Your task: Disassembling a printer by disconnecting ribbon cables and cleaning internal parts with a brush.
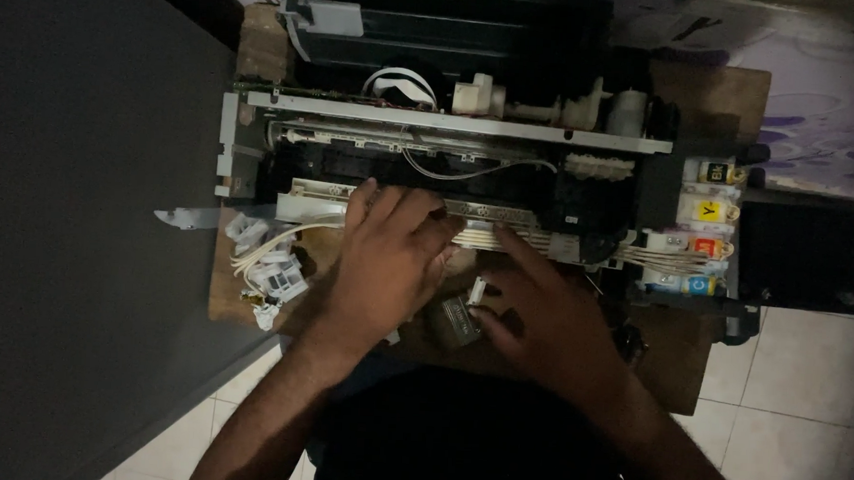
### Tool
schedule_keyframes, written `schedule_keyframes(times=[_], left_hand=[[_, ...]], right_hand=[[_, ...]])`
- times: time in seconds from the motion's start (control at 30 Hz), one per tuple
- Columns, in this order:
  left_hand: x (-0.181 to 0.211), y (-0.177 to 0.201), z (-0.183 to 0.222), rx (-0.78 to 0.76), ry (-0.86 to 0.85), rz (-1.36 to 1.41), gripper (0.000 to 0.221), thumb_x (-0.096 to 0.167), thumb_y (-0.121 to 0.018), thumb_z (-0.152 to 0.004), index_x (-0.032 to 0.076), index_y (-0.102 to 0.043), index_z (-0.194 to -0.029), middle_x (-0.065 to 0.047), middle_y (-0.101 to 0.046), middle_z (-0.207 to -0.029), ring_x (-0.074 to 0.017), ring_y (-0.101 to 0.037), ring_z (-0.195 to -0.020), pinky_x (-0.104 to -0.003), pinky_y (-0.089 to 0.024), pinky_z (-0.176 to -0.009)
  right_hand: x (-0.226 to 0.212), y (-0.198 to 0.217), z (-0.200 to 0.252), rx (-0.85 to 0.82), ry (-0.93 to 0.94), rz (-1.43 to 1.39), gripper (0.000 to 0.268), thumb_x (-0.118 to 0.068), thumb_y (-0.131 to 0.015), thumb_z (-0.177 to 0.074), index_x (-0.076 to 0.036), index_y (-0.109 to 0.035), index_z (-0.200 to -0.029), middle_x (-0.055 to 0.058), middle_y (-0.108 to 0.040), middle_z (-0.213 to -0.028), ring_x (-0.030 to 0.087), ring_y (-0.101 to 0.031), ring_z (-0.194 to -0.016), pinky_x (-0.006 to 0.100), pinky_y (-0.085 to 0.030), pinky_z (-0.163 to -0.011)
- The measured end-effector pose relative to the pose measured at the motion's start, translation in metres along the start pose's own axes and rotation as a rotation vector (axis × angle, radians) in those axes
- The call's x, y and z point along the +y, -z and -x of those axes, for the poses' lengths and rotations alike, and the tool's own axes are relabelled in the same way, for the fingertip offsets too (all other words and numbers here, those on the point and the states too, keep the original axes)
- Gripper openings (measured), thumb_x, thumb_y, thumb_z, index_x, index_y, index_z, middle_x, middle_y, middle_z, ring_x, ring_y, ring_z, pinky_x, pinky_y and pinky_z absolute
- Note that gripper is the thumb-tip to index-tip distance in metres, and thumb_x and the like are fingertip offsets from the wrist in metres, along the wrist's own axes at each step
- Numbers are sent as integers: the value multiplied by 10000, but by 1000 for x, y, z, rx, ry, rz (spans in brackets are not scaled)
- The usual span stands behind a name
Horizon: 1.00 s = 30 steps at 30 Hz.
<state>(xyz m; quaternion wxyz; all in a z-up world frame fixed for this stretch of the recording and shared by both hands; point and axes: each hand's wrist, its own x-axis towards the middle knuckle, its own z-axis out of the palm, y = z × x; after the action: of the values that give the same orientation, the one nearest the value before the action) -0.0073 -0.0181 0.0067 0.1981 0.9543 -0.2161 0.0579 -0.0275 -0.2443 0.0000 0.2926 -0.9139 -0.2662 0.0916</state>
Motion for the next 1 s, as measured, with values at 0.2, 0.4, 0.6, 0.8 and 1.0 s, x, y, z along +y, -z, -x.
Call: schedule_keyframes(times=[0.2,0.4,0.6,0.8,1.0], left_hand=[[2,-12,3,18,61,-39,420,130,-841,-732,175,-764,-1143,-16,-632,-1151,-271,-556,-1096,-596,-333,-1120],[3,-7,-2,13,159,139,317,228,-754,-839,173,-761,-1151,1,-637,-1120,-260,-567,-1072,-584,-282,-1143],[1,-2,-4,-10,160,147,395,60,-798,-735,180,-787,-1111,15,-665,-1111,-264,-583,-1049,-566,-287,-1146],[0,-3,-3,-53,131,128,528,54,-826,-677,219,-784,-1177,0,-645,-1152,-269,-558,-1079,-576,-302,-1141],[9,-5,-1,32,191,134,348,218,-755,-805,151,-754,-1146,5,-641,-1115,-275,-564,-1088,-585,-264,-1149]], right_hand=[[-2,0,-3,-99,-56,-32,337,-309,-810,-837,-117,-675,-1079,156,-451,-1619,289,-679,-1190,424,-603,-718],[-5,-2,-4,-18,-38,72,323,-353,-826,-825,-174,-685,-1054,80,-489,-1608,197,-698,-1183,406,-595,-717],[-5,-3,-6,-26,-33,59,295,-326,-818,-825,-151,-685,-1021,88,-500,-1600,237,-748,-1015,390,-592,-627],[-5,-6,-6,35,26,115,297,-316,-827,-827,-159,-662,-1018,80,-515,-1591,236,-756,-892,389,-568,-597],[-15,3,-13,-95,-90,72,391,-318,-818,-810,-178,-688,-1151,76,-483,-1607,238,-733,-1049,422,-615,-670]])
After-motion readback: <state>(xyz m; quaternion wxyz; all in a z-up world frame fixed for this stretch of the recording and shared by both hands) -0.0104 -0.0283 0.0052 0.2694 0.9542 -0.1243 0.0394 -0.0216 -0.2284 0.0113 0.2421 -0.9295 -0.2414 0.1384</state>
